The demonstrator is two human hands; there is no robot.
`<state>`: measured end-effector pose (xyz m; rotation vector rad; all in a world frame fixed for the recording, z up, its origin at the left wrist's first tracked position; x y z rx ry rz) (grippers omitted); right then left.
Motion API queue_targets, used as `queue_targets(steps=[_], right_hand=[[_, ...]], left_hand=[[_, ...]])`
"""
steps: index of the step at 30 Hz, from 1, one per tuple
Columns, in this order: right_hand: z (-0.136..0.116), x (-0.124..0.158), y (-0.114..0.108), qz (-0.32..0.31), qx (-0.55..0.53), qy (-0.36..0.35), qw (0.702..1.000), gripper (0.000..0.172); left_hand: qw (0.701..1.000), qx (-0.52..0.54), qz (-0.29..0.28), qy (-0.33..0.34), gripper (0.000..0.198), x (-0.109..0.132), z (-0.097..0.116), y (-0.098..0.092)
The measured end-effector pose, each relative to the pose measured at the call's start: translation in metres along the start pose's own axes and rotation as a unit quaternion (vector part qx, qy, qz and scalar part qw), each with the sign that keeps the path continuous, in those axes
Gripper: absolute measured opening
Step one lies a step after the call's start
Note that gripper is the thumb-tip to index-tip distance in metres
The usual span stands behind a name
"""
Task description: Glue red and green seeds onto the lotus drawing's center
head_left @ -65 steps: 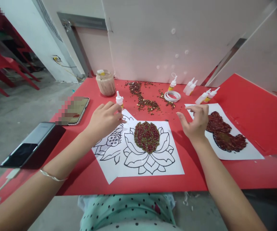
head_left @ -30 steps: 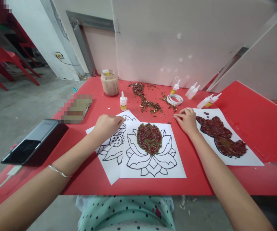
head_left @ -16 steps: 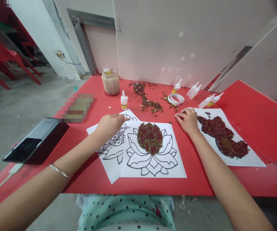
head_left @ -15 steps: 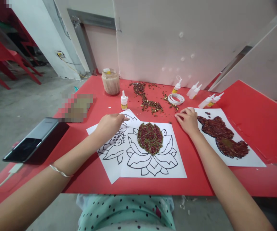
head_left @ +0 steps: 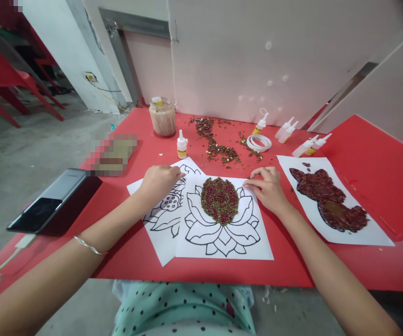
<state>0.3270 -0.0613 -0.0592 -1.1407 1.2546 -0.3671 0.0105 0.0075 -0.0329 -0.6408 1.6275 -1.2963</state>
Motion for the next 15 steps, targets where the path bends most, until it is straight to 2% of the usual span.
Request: queue_targets(steps=[5,10,15], right_hand=[[-0.0048,-0.0051,0.0003,0.007,0.015,-0.025,1.0,0.013],[-0.0068,-0.0058,0.0009,-0.002,0.034,-0.037,0.999,0.014],[-0.0062,-0.0057,-0.002,0.008,0.042,-0.032,0.999,0.015]], left_hand=[[0.999,-0.028,-0.031,-0.007,0.039,0.0007,0.0065,-0.0074],[1.0,-0.018,-0.017,-0.01,0.039,0.0024,0.0097,-0.0087],[0.999,-0.003,-0.032,-0.013,0.037,0.0025,0.0097,-0.0068]])
Point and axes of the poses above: each hand's wrist, its own x-axis away from the middle knuckle, its own y-axis out of the palm, z = x × y, the point moved 1 cm from there along -x, towards the middle knuckle, and after that the axes turned 5 degrees about -y, right-handed, at the moved point
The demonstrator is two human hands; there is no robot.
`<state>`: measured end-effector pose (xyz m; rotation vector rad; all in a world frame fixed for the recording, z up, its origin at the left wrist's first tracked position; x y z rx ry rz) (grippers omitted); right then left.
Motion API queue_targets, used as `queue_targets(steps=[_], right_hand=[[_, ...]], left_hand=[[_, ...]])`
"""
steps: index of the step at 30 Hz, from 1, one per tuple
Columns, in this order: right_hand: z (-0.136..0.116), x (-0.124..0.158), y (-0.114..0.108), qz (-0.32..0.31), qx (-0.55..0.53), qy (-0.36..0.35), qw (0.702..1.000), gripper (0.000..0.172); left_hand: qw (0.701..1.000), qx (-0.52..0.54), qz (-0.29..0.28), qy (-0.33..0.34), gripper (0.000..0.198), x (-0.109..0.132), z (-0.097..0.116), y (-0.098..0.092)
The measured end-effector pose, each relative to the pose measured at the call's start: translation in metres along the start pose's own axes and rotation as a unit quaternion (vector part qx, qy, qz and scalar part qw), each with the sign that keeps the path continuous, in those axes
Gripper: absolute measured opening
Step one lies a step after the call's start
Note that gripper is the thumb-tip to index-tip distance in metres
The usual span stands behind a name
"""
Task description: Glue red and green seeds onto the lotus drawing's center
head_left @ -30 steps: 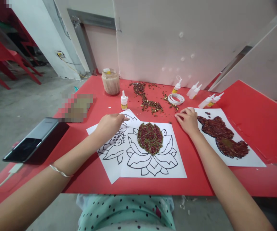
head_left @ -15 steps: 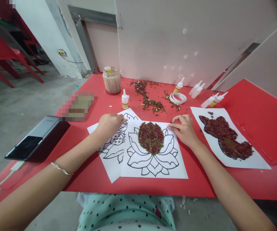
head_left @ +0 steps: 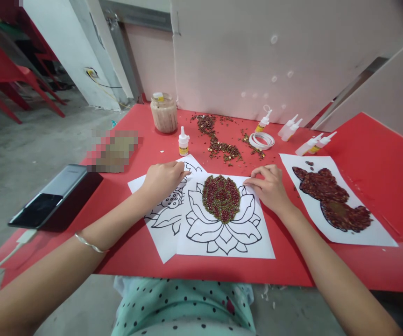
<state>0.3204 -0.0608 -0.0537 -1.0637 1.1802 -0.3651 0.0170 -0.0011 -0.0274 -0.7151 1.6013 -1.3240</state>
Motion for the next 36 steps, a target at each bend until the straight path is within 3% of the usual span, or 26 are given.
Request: queue_targets(steps=[19,28,32,36], right_hand=[[-0.0068,-0.0033,-0.0038,-0.05,0.035,-0.026,0.998,0.012],[-0.005,-0.0023,-0.0019,-0.045,0.047,-0.022,0.998,0.014],[-0.0017,-0.0022,-0.0044,-0.024,0.038,-0.002,0.999,0.015],[-0.0032,-0.0032,-0.0045,-0.046,0.022,-0.012,0.999,0.014]], left_hand=[[1.0,-0.008,-0.025,-0.013,0.037,-0.0038,-0.0015,0.0021],[0.999,0.005,-0.04,-0.022,0.038,-0.0039,-0.002,0.0005],[0.999,0.028,-0.024,-0.015,0.04,-0.0038,-0.0023,-0.0001],[0.999,0.04,-0.017,0.0,0.04,-0.0037,-0.0039,0.0013]])
Point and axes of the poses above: each hand's wrist, its own x-axis away from the middle knuckle, its own y-axis out of the palm, z = x × y, the point moved 1 cm from there along -x, towards the middle knuckle, and after that the axes turned 5 degrees about -y, right-handed, at the moved point
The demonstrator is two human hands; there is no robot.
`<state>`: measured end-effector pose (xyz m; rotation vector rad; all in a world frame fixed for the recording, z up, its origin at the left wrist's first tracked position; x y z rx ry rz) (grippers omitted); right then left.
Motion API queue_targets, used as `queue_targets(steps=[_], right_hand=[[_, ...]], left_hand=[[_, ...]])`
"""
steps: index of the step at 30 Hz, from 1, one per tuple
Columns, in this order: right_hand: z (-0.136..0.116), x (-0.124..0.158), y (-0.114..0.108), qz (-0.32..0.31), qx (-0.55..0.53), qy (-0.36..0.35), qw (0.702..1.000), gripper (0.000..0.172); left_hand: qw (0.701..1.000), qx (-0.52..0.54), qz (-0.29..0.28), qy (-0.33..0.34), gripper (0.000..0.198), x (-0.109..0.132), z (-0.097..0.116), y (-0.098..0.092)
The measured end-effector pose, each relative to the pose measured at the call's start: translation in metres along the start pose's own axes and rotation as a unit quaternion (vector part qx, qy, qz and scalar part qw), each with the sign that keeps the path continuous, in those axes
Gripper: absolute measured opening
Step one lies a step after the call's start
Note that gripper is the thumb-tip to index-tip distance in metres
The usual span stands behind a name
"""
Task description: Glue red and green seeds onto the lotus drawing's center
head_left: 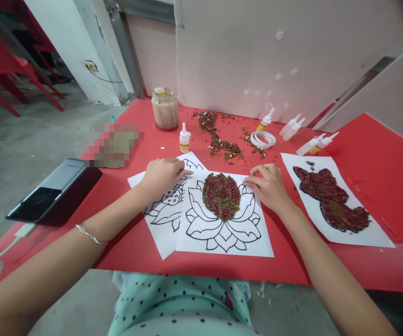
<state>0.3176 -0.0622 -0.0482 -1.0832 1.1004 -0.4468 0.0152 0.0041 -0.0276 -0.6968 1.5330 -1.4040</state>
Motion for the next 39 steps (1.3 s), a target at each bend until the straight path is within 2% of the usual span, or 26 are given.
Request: queue_targets(steps=[8,19,28,33,39], right_hand=[[-0.006,-0.002,0.0,-0.02,0.031,-0.027,0.999,0.011],[-0.007,-0.002,-0.001,-0.012,0.07,-0.051,0.996,0.01],[-0.005,-0.002,-0.003,0.013,0.039,-0.037,0.998,0.012],[0.011,0.003,-0.002,0.053,0.029,0.008,0.998,0.013],[0.05,0.018,0.008,0.125,0.042,0.131,0.983,0.016]], left_hand=[[0.999,0.009,0.03,0.033,0.032,0.001,-0.002,0.004],[0.992,-0.015,0.059,0.108,0.038,0.005,0.005,-0.003],[0.973,-0.033,0.144,0.175,0.034,0.007,0.004,0.0],[0.971,-0.033,0.15,0.185,0.031,0.008,0.003,0.002],[0.971,-0.036,0.154,0.179,0.03,0.007,0.004,0.001]])
Point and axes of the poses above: each hand's wrist, its own x-axis away from the middle knuckle, its own y-axis out of the palm, z = x × y, the point moved 1 cm from there along -x, towards the middle knuckle, and after that the axes turned 5 degrees about -y, right-handed, at the moved point
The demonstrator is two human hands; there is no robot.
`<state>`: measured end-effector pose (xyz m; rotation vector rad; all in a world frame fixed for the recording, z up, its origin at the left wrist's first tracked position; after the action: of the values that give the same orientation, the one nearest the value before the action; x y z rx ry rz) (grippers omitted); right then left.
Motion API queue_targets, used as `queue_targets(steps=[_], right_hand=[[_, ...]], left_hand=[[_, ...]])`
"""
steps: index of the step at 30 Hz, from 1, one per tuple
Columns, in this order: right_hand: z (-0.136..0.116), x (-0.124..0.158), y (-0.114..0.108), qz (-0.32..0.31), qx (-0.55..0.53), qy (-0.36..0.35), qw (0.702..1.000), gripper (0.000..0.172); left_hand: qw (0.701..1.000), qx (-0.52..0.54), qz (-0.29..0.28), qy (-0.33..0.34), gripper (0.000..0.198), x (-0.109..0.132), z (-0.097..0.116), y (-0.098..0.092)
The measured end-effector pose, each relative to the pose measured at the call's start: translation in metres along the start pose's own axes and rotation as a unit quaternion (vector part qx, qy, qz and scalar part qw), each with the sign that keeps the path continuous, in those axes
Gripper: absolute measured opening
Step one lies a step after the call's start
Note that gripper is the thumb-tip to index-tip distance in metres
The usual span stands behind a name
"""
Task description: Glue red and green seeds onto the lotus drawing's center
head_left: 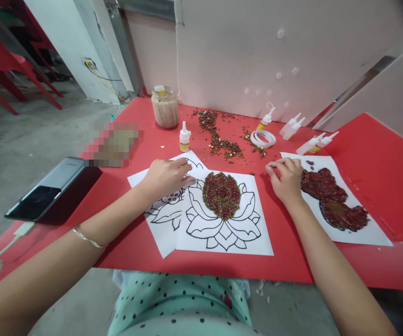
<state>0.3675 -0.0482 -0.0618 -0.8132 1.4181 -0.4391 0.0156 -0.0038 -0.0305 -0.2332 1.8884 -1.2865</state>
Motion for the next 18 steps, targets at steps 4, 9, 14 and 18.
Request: queue_targets(steps=[4,9,14,18], right_hand=[[0.022,0.003,0.012,0.0,0.003,0.06,0.998,0.018],[0.031,-0.003,0.022,-0.025,0.022,0.089,0.995,0.02],[0.035,-0.016,0.031,-0.049,0.034,0.102,0.993,0.023],[0.038,-0.023,0.037,-0.07,0.02,0.083,0.994,0.023]], left_hand=[[0.999,-0.03,0.024,0.02,0.033,-0.002,0.001,-0.003],[0.997,-0.051,0.05,0.019,0.036,-0.003,0.004,-0.005],[0.999,-0.04,0.016,-0.015,0.046,-0.002,0.003,-0.003],[0.999,0.026,-0.018,-0.041,0.031,0.001,-0.002,0.0]])
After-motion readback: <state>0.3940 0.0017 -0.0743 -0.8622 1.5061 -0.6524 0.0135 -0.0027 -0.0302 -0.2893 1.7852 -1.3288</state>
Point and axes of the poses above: each hand's wrist, its own x-axis away from the middle knuckle, its own y-axis out of the palm, z = x × y, the point moved 1 cm from there along -x, towards the middle knuckle, and after that the axes turned 5 degrees about -y, right-handed, at the moved point
